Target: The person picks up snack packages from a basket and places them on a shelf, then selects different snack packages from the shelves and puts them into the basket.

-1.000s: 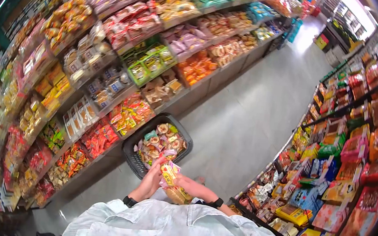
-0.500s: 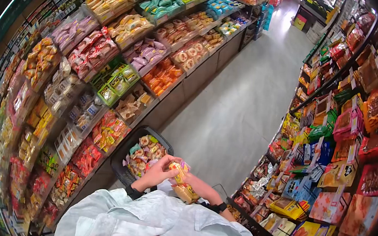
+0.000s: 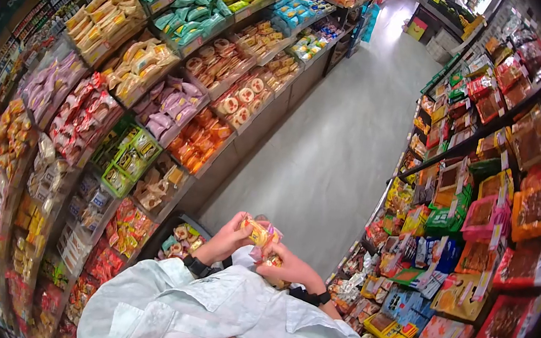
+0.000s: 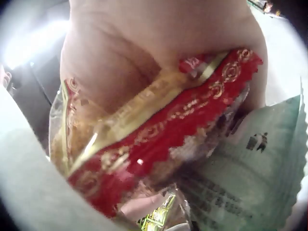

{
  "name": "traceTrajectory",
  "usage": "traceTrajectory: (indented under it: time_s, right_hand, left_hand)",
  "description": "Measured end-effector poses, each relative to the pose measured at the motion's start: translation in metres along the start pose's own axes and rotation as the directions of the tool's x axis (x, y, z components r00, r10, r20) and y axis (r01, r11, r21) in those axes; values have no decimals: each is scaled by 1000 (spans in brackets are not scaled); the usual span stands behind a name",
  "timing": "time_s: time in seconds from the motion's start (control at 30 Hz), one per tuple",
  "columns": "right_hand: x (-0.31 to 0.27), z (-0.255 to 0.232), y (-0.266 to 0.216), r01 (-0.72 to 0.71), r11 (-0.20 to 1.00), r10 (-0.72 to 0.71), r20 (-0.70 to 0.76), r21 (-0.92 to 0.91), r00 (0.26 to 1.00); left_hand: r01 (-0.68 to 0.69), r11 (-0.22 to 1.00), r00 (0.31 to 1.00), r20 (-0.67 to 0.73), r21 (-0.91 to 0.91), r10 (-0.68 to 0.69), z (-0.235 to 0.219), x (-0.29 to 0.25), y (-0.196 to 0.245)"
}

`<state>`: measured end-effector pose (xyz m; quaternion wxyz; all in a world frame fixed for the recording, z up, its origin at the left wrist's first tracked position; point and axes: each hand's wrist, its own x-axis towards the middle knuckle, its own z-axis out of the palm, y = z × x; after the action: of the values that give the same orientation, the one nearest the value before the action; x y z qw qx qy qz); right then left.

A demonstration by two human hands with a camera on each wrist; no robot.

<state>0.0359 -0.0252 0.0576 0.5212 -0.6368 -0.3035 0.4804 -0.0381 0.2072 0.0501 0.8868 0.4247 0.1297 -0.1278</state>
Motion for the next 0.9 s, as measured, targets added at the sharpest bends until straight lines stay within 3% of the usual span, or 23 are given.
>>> traceTrajectory:
  time_s: [0.03,0.17,0.37,0.47,0.57,0.67,0.73,0.83,0.9]
  right_hand:
    - [13,-14,-9,-1,997,0,-19,-77,1000]
    - [57,-61,-23,-35,999,34,-28,-22,999]
    - [135,-132,-51,-54,998,53,29,27,998]
    - [180,-178,-46,4,1000,-4,49,8,999]
    - [228,-235,-54,91,995,-89,66,-28,994]
    - [274,-301,-78,26,999,-24,80,-32,997]
    - [300,-341,-104,64,998,-64,106,1,992]
    - [332,-396,-129,144,989,-137,133,-43,982]
    - [354,-428,-124,78,997,-77,161,3,984]
  left_hand:
    - [1,1000,1000,1,-6,-1,-2,16,15]
    - [37,998,998,-54,-53,-40,-25,80,48]
    - [-106,972,963,-264,-210,49,-45,153,97]
    - [-175,981,896,-426,-79,126,-67,196,119]
    - [-208,973,847,-516,-101,127,-94,249,143]
    - [-226,972,770,-624,-70,134,-101,301,174]
    - [-243,970,698,-692,13,184,-103,340,196]
    - [-264,958,627,-735,112,259,-108,400,227]
    - [-243,939,579,-740,245,343,-113,436,242]
